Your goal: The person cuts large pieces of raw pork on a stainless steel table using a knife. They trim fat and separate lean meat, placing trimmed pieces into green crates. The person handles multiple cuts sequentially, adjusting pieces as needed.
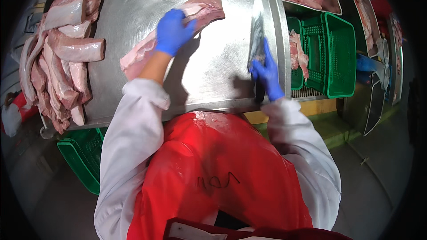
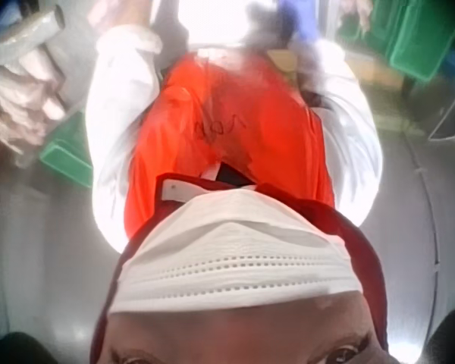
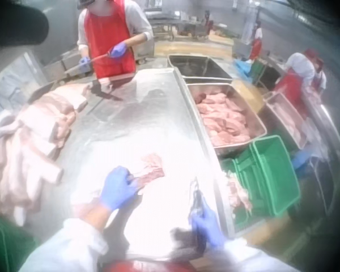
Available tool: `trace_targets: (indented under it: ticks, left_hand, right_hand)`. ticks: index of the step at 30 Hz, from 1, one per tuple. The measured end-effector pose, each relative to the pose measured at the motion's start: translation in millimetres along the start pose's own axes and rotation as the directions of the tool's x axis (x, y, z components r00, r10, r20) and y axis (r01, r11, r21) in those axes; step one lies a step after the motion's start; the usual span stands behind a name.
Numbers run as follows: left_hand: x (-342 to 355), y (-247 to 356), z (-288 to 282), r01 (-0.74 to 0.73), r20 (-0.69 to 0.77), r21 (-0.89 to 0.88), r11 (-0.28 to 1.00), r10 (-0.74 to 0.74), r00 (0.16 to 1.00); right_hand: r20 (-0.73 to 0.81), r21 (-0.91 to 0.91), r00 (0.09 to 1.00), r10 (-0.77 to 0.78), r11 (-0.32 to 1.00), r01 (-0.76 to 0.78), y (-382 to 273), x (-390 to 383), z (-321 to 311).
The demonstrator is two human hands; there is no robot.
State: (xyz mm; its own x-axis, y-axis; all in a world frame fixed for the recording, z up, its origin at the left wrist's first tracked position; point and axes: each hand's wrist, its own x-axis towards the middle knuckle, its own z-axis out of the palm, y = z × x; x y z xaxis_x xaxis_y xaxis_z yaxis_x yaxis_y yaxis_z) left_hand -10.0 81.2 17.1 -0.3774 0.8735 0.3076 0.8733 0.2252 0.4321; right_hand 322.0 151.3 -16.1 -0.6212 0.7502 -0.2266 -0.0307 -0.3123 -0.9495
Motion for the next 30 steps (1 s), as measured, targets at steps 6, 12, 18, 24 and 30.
trace_targets:
  ticks: [6, 12, 18, 24, 30]
  left_hand:
    - [75.7, 31.3, 50.1, 0.28, 0.239, 0.255, 0.925, -0.341, 0.909]
    - [66.4, -9.0, 45.6, 0.361, 0.185, 0.034, 0.932, -0.361, 0.914]
    - [70.7, -13.0, 43.3, 0.403, 0.275, -0.153, 0.902, -0.353, 0.894]
    - [69.1, -21.2, 30.2, 0.474, 0.353, -0.489, 0.732, -0.331, 0.875]
    - [91.2, -28.3, 8.1, 0.602, 0.494, -0.604, 0.522, -0.347, 0.797]
  right_hand:
    - [-0.176, -0.137, 0.98, -0.093, 0.988, 0.069, -18.2, 82.0, 12.6]
    - [-0.033, -0.53, 0.995, -0.099, 0.846, 0.067, -4.9, 129.3, 88.9]
    - [0.153, -0.637, 0.97, 0.189, 0.769, -0.05, 10.8, 125.9, 98.8]
    - [0.224, -0.508, 0.971, 0.081, 0.86, 0.046, 8.8, 97.4, 105.7]
    - [0.256, -0.304, 0.962, 0.094, 0.952, -0.012, -3.6, 69.5, 130.6]
